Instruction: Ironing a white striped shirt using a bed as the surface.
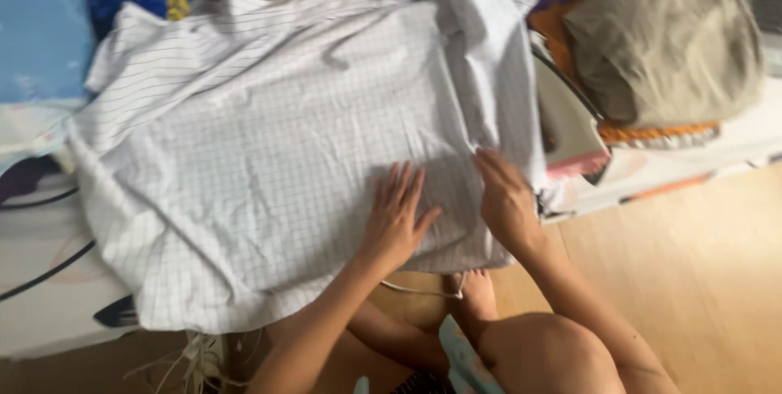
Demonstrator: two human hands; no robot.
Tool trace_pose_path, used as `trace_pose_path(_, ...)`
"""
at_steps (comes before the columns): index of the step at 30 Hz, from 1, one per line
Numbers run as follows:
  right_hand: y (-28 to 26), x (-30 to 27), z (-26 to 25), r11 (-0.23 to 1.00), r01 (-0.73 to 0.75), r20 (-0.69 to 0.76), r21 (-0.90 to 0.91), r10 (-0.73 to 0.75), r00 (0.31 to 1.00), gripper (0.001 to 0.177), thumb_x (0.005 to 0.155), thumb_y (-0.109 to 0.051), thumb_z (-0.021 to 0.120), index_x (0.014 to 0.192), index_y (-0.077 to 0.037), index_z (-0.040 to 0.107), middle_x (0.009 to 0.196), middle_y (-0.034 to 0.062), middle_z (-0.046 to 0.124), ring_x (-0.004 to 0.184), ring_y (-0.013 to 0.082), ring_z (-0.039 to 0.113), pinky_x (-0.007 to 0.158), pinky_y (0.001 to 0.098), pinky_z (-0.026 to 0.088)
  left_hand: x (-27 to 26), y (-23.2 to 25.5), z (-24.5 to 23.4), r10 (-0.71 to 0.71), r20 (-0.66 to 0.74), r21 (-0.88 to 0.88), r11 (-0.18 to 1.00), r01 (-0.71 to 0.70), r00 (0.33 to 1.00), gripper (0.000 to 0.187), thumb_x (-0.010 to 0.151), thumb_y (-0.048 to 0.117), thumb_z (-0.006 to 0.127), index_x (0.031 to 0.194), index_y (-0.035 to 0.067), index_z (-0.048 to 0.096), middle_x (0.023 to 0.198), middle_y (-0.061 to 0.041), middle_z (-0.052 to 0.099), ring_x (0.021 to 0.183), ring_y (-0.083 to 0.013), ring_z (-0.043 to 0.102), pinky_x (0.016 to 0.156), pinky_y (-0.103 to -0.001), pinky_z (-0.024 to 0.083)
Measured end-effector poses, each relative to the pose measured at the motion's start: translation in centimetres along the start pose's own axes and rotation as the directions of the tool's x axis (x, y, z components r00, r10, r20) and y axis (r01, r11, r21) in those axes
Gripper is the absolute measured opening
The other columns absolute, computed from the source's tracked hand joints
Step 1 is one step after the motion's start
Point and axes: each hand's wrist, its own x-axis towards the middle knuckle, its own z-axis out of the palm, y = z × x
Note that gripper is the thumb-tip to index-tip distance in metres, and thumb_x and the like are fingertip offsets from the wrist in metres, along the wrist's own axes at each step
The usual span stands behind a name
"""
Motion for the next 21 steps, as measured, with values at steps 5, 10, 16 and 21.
trace_pose_path(5,0.4,-1.3,-2.3,0.961,-0.275,-0.158,-0.037,0.266,0.951,0.051,0.085,0.012,0.052,0.136,0.006,0.056,0.138,0.0276,0.06,0.124,0.0488,0.057,0.105,0.0508,0.048,5.4,5.3,3.9,-0.292,0.164,-0.58,0.744,0.331,0.942,0.064,0.099,0.047,0.054,0.146,0.004,0.051,0.144,-0.021,0.061,0.126,-0.0353,0.065,0.104,-0.043,0.053)
trace_pose_path(10,3.6,-1.5,0.0,0.88,-0.276,-0.029,0.386,0.311,0.95,0.048,0.091,0.004,0.055,0.139,0.005,0.055,0.129,0.0247,0.064,0.122,0.0438,0.062,0.101,0.0482,0.052,10.3,3.7,10.2,-0.44,0.239,-0.45,0.74,0.5,0.866,0.06,0.104,0.047,0.062,0.143,0.002,0.053,0.122,-0.03,0.068,0.111,-0.0455,0.066,0.092,-0.049,0.053)
trace_pose_path(16,3.0,0.4,-2.9,0.992,-0.1,-0.136,-0.07,0.09,0.987,0.059,0.077,0.012,0.052,0.135,0.003,0.057,0.138,0.0243,0.061,0.126,0.0447,0.06,0.106,0.048,0.053,11.8,2.6,8.4,-0.492,0.257,-0.383,0.739,0.555,0.832,0.037,0.09,0.036,0.07,0.102,0.001,0.072,0.092,-0.023,0.078,0.085,-0.0358,0.077,0.074,-0.045,0.057)
trace_pose_path(21,5.5,3.1,-0.6,0.904,-0.075,0.178,-0.421,0.164,0.97,0.052,0.083,-0.003,0.062,0.132,0.009,0.052,0.114,0.0251,0.063,0.106,0.0404,0.064,0.091,0.0454,0.057,11.9,1.3,9.7,-0.447,0.158,-0.334,0.815,0.474,0.88,0.035,0.092,0.035,0.069,0.093,0.0,0.069,0.091,-0.023,0.074,0.079,-0.0365,0.072,0.071,-0.046,0.055)
